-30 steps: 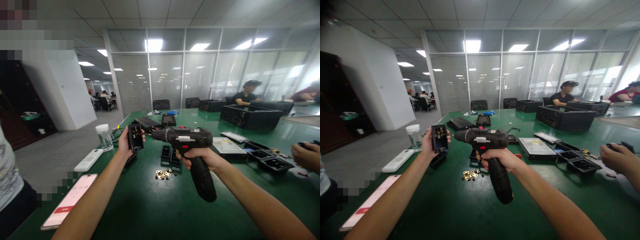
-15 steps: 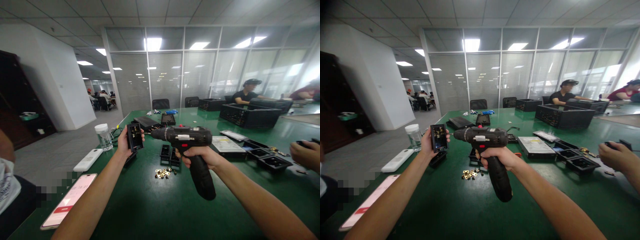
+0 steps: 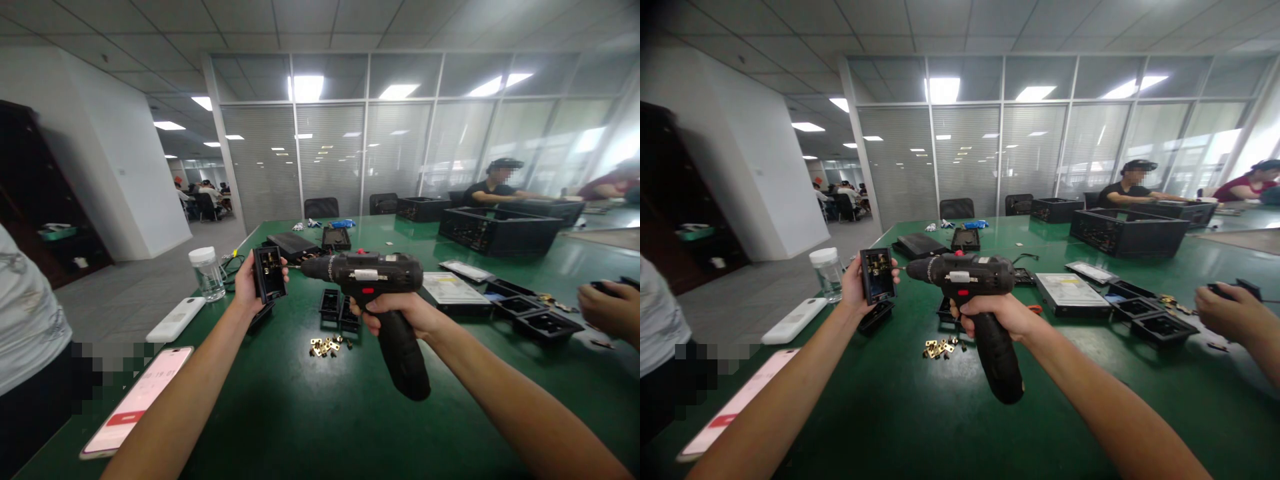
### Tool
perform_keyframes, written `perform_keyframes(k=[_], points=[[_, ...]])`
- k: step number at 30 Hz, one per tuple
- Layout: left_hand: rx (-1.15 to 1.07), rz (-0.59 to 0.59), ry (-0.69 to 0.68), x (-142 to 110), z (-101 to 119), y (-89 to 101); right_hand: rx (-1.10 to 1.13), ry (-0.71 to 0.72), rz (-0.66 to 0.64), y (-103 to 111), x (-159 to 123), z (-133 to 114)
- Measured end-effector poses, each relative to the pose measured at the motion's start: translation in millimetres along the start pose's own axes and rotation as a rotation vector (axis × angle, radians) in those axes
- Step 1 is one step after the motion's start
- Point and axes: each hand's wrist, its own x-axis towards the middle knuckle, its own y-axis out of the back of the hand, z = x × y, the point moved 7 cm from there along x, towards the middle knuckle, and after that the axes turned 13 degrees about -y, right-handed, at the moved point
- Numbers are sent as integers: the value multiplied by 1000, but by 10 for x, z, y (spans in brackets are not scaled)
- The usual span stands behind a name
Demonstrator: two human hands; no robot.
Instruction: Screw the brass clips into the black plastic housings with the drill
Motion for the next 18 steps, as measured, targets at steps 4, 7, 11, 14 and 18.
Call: perform_keyframes(k=[4, 7, 11, 14, 18], points=[[6, -4, -5, -1, 0, -6, -5, 21, -4, -7, -3, -16], [-3, -5, -8, 5, -4, 2, -5, 27, -2, -12, -7, -23], [8, -15, -24, 13, 5, 6, -2, 19, 3, -17, -14, -23], [20, -30, -38, 17, 18, 3, 7, 6, 3, -8, -14, -10], [26, -48, -18, 12, 11, -9, 14, -3, 4, 13, -13, 5]])
